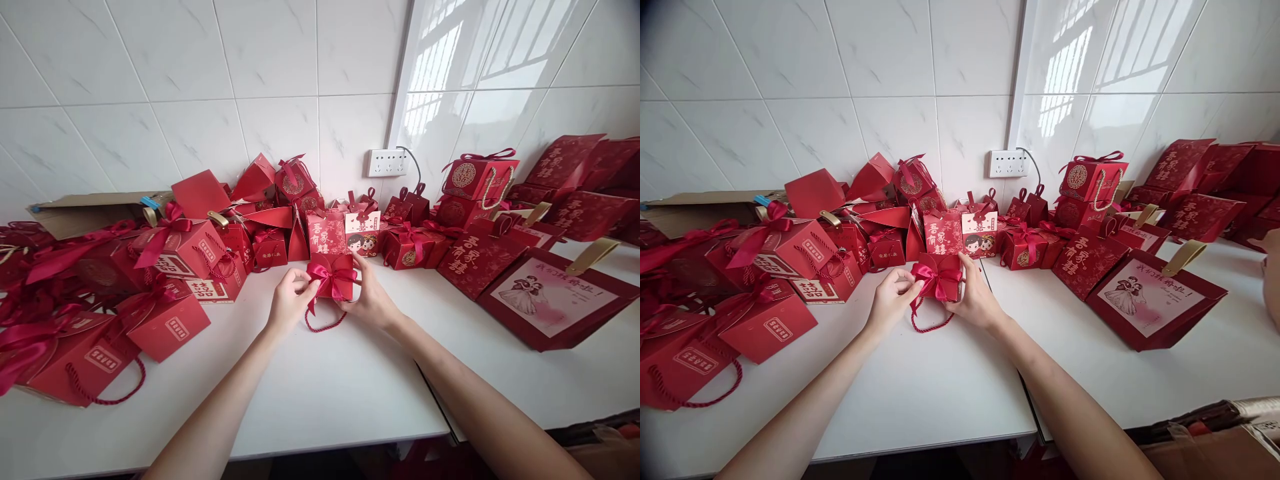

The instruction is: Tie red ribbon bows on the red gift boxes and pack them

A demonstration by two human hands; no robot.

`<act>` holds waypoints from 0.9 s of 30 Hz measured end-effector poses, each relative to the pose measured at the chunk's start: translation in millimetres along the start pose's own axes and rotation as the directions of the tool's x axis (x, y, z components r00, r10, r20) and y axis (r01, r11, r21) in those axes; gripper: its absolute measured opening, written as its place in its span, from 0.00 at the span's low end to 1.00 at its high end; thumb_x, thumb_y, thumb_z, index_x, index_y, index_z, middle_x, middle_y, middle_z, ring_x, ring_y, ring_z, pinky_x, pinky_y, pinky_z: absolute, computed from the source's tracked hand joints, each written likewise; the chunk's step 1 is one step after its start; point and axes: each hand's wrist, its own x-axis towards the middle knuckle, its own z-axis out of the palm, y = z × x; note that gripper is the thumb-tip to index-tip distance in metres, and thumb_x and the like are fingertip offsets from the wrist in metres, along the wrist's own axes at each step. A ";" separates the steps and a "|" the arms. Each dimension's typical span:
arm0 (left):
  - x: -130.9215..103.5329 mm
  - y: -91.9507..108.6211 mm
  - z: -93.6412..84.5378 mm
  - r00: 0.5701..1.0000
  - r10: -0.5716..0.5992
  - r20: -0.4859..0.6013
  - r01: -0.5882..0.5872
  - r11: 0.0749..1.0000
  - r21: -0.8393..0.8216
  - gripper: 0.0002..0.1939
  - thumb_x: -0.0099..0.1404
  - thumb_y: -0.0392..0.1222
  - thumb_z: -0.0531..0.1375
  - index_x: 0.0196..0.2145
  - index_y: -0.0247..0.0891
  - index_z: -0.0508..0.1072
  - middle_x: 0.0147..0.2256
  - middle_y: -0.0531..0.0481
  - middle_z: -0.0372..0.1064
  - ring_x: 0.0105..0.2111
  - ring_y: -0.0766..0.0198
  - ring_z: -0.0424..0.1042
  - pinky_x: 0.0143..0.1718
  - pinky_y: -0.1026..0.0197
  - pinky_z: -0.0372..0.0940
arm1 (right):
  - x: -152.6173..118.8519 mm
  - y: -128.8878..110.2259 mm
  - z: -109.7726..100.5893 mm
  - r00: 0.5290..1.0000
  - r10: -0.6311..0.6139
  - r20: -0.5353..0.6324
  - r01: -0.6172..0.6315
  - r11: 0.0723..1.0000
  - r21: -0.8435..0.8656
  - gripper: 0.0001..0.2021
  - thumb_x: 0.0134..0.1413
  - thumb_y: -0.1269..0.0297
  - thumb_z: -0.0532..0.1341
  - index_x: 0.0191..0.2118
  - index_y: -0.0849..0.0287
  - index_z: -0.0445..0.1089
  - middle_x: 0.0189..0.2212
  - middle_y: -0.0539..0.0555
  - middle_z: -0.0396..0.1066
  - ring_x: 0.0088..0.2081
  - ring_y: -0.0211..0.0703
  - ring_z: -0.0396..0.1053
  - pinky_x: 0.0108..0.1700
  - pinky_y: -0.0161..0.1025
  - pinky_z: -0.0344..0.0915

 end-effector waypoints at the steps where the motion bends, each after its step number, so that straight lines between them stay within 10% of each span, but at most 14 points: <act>1: 0.0 -0.2 0.0 1.000 0.005 0.009 -0.005 1.000 -0.005 0.12 0.57 0.47 0.59 0.28 0.40 0.59 0.16 0.61 0.60 0.17 0.70 0.62 0.22 0.67 0.57 | 0.2 -0.3 -0.9 1.000 0.013 0.008 -0.013 1.000 0.017 0.47 0.42 0.67 0.64 0.64 0.53 0.35 0.61 0.66 0.47 0.62 0.58 0.51 0.54 0.58 0.63; 27: -2.4 -8.1 -11.0 0.978 0.069 0.195 -0.088 0.992 0.091 0.10 0.52 0.38 0.57 0.25 0.40 0.55 0.13 0.62 0.53 0.15 0.71 0.54 0.21 0.67 0.52 | 4.8 -1.8 -10.7 0.990 0.104 0.095 -0.127 0.951 0.281 0.48 0.40 0.67 0.66 0.63 0.48 0.36 0.63 0.64 0.43 0.64 0.56 0.46 0.52 0.56 0.66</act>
